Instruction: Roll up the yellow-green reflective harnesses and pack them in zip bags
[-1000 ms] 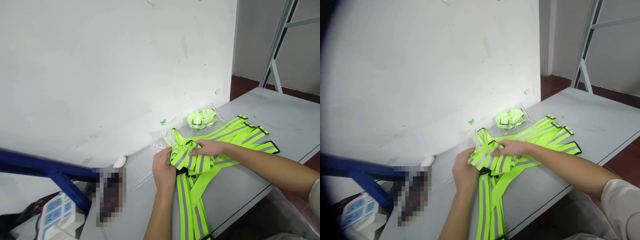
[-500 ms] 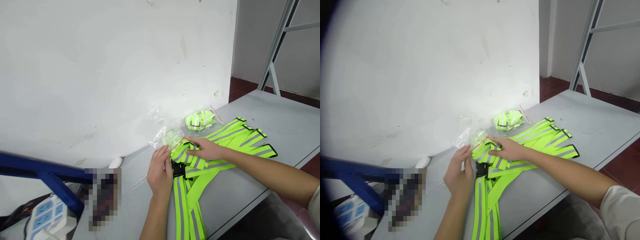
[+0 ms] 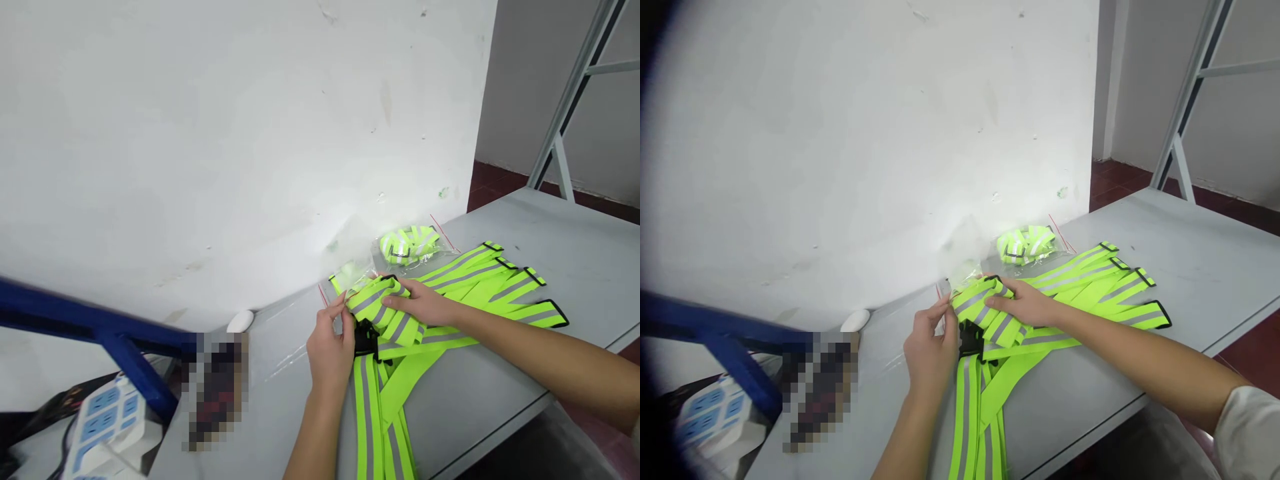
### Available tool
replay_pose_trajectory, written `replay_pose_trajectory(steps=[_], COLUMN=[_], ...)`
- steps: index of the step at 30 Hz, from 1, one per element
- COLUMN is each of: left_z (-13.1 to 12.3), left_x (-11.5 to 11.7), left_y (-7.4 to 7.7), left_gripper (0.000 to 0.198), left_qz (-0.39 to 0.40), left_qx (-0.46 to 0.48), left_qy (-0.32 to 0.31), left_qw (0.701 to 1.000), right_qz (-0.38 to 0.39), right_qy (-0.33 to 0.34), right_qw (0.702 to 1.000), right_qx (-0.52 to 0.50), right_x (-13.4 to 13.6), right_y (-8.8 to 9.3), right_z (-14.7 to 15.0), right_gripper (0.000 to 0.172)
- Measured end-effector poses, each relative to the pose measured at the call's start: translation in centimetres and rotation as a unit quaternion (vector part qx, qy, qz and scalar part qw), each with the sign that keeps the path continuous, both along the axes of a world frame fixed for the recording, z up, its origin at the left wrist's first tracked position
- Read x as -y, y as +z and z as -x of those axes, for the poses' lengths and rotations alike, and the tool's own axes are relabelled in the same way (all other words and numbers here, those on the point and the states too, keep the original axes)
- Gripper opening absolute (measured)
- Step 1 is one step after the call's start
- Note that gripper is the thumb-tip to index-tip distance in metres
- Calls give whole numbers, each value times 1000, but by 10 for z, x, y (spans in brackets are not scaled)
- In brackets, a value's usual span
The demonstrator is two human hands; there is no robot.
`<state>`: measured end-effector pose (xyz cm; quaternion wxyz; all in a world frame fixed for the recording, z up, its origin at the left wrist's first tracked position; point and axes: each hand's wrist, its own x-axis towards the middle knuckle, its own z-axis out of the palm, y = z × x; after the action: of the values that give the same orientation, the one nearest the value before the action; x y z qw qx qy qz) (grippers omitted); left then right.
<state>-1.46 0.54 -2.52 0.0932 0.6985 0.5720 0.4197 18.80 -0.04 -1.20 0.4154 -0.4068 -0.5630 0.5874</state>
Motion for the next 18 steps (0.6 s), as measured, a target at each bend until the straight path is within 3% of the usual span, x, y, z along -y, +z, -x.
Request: replay_pose_trajectory(steps=[3, 7, 12, 18], left_z=[2, 3, -2, -6], left_x=[-7, -8, -3, -2], left_y=[-1, 0, 2, 2], left_gripper=[4, 17, 25, 22], left_qz=[6, 0, -96, -180], left_qx=[-23, -119, -151, -173], left_qy=[22, -35, -80, -79], left_qw=[999, 992, 981, 965], right_qz=[-6, -53, -116, -144], right_qy=[-4, -33, -102, -130], right_qw=[1000, 998, 986, 968], right_qx=[-14, 6, 63, 158], right_x=[0, 4, 9, 9], right_y=[-4, -4, -2, 0], right_z=[4, 10, 16, 14], right_gripper=[54, 55, 54, 62])
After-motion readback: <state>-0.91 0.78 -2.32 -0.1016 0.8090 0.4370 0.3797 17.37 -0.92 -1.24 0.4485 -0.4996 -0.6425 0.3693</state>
